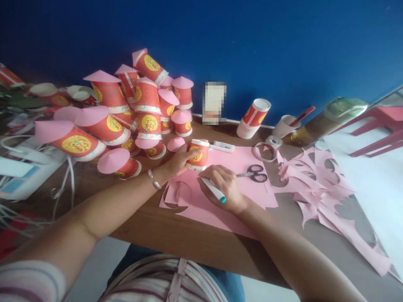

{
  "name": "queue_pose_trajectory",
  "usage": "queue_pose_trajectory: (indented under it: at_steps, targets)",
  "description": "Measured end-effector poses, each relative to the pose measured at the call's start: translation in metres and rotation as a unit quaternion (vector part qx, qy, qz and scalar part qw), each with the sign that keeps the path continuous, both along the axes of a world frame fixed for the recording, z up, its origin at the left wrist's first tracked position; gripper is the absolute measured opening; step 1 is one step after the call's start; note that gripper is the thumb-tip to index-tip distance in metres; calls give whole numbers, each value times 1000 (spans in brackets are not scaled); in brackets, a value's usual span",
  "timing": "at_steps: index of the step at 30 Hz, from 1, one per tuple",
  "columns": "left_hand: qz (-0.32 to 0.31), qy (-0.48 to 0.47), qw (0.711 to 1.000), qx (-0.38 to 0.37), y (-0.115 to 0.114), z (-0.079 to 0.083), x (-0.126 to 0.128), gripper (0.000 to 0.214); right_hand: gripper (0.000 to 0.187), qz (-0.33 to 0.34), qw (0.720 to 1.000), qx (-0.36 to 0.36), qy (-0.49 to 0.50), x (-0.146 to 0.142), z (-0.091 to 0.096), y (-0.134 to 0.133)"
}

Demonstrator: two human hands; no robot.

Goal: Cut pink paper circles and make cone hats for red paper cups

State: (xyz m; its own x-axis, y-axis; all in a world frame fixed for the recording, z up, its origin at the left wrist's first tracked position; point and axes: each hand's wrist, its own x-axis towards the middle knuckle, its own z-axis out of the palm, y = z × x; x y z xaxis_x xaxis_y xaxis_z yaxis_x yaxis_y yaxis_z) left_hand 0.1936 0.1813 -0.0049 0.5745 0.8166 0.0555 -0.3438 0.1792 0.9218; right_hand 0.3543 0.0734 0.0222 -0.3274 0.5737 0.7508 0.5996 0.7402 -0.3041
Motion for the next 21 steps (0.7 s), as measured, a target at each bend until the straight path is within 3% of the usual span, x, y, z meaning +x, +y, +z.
queue_pose_trajectory:
  at_steps: [21]
  targets:
    - [-11, 27, 1000, 10, -1, 0, -2, 34, 14, -18, 1000, 5, -18, 6, -3, 5]
